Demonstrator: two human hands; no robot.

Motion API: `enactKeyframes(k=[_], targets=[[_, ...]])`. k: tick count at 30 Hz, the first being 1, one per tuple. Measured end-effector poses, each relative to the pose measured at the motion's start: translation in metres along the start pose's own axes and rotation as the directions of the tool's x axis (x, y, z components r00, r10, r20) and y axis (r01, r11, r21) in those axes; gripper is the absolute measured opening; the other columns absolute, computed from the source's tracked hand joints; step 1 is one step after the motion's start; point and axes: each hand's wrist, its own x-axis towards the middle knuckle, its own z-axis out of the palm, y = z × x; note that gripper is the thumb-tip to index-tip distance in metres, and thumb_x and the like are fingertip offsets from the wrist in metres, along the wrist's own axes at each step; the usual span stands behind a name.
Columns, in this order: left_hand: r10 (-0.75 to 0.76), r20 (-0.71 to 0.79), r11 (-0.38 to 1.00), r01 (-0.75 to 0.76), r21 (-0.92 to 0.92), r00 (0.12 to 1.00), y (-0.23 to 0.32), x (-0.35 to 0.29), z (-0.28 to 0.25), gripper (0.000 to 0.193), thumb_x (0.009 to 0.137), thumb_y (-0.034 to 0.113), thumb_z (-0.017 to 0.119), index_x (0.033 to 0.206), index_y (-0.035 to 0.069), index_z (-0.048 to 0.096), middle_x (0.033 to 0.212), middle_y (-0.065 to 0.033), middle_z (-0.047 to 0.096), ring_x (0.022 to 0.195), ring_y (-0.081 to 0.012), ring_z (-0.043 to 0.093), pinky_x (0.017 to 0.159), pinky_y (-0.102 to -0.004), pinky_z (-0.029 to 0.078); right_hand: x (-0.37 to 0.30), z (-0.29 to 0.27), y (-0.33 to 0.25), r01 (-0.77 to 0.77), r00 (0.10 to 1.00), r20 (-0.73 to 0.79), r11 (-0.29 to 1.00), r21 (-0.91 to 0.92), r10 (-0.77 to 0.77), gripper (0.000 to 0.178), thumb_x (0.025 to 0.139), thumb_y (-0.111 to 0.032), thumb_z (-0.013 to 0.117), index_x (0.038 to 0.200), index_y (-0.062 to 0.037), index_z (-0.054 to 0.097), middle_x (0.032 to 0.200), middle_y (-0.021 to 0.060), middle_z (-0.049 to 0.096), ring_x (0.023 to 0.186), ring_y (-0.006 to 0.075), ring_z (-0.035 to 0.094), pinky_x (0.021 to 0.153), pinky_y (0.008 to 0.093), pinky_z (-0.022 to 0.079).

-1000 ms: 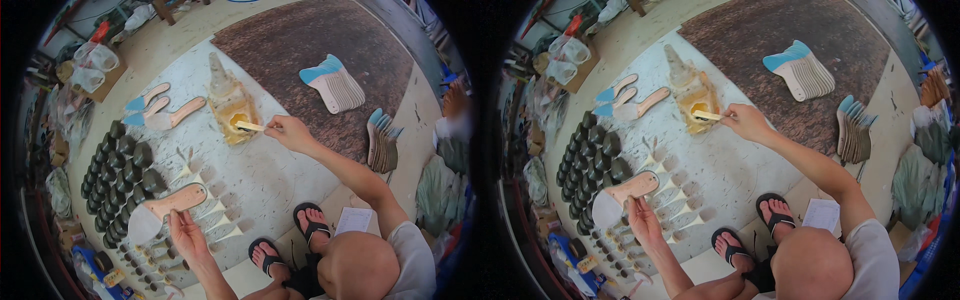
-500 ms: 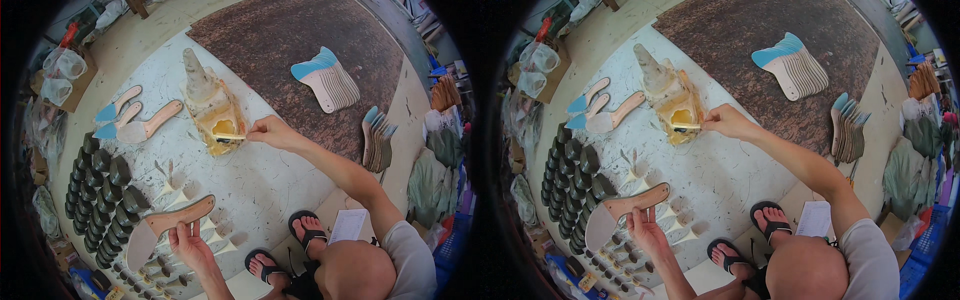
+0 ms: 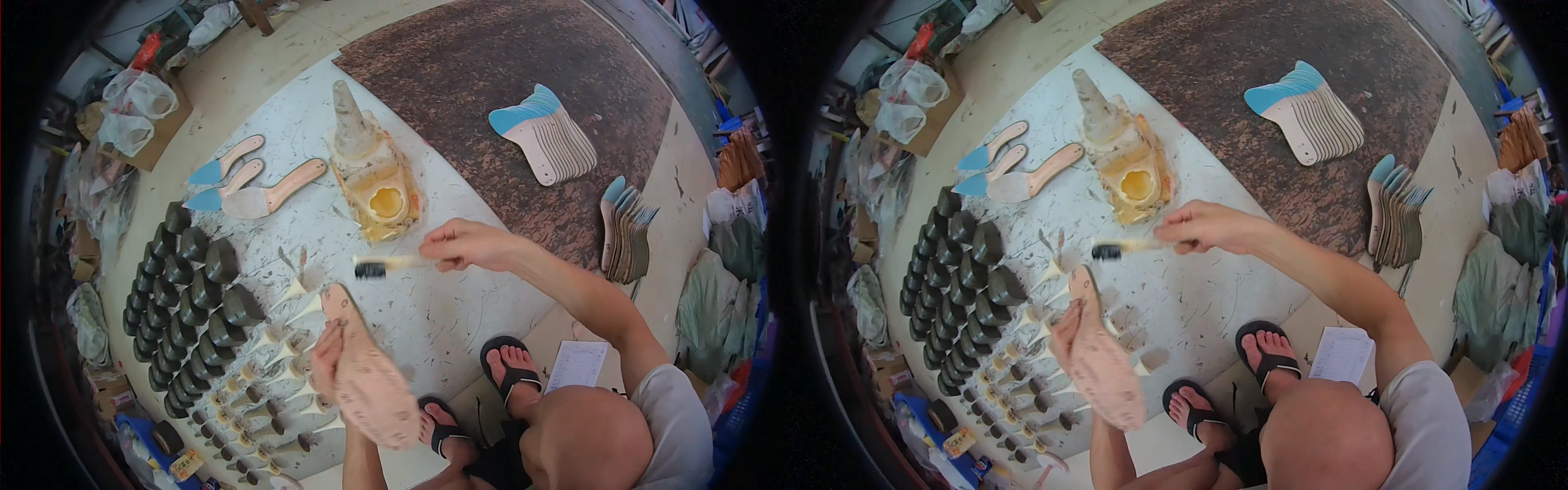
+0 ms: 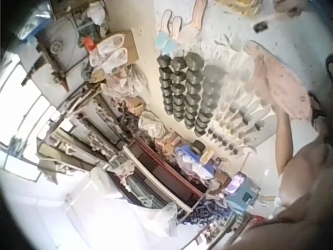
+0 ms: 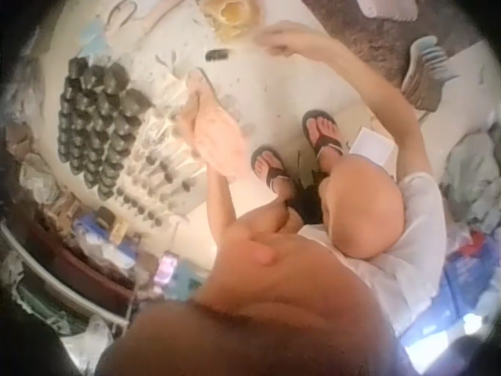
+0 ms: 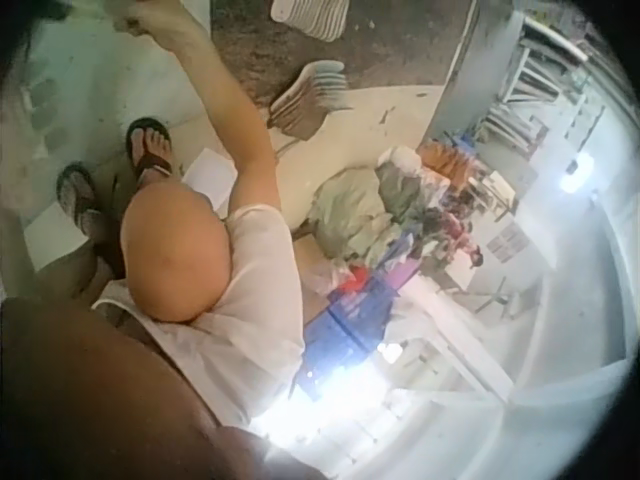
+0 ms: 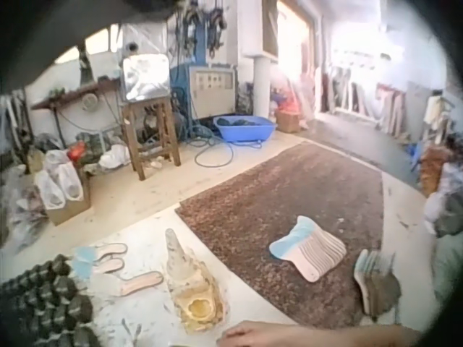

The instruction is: The person applies adhesive onto shoe insole components using an applicator brush, presses the pieces together by hand, and sets the assembled soles on the floor.

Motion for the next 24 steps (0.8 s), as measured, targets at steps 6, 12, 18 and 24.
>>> enactKeyframes(k=[6, 12, 18, 24], targets=[[0.380, -0.038, 0.865, -0.369, -0.339, 0.924, 0.011, -0.005, -0.018, 0.020, 0.083, -0.016, 0.056, 0.101, -0.008, 0.055, 0.106, -0.0258, 0.059, 0.103, -0.0392, 0.061, 0.104, -0.0618, 0.039, -0.008, 0.045, -0.026, 0.379, 0.897, -0.041, 0.814, -0.440, -0.440, 0.021, 0.086, -0.023, 0.070, 0.082, -0.0023, 0.068, 0.071, 0.0003, 0.063, 0.067, 0.0077, 0.056, 0.061, 0.0244, 0.043], [0.435, -0.028, 0.843, -0.419, -0.337, 0.900, 0.011, -0.001, -0.040, 0.019, 0.082, -0.016, 0.055, 0.100, -0.010, 0.055, 0.108, -0.0304, 0.057, 0.105, -0.0391, 0.060, 0.105, -0.0632, 0.034, -0.016, 0.051, -0.044, 0.446, 0.866, 0.013, 0.761, -0.470, -0.500, 0.017, 0.082, -0.018, 0.073, 0.087, -0.0019, 0.070, 0.080, 0.0032, 0.070, 0.075, 0.0085, 0.061, 0.071, 0.0269, 0.048], [0.405, -0.109, 0.885, -0.419, -0.204, 0.908, -0.005, 0.010, -0.055, 0.022, 0.084, -0.013, 0.054, 0.105, -0.010, 0.058, 0.112, -0.0294, 0.057, 0.107, -0.0383, 0.059, 0.105, -0.0597, 0.037, -0.050, 0.058, -0.045, 0.387, 0.921, 0.208, 0.828, -0.406, -0.328, 0.018, 0.079, -0.017, 0.076, 0.090, -0.0030, 0.071, 0.082, 0.0040, 0.070, 0.075, 0.0090, 0.063, 0.072, 0.0256, 0.050], [0.333, -0.150, 0.942, -0.320, 0.105, 0.931, 0.000, 0.019, -0.069, 0.036, 0.076, -0.005, 0.066, 0.111, -0.005, 0.060, 0.107, -0.0197, 0.059, 0.104, -0.0346, 0.061, 0.098, -0.0448, 0.048, -0.101, 0.080, -0.040, 0.607, 0.730, 0.283, 0.400, -0.686, -0.622, 0.017, 0.075, -0.016, 0.079, 0.088, -0.0088, 0.073, 0.076, 0.0040, 0.067, 0.065, 0.0179, 0.063, 0.058, 0.0289, 0.046]])
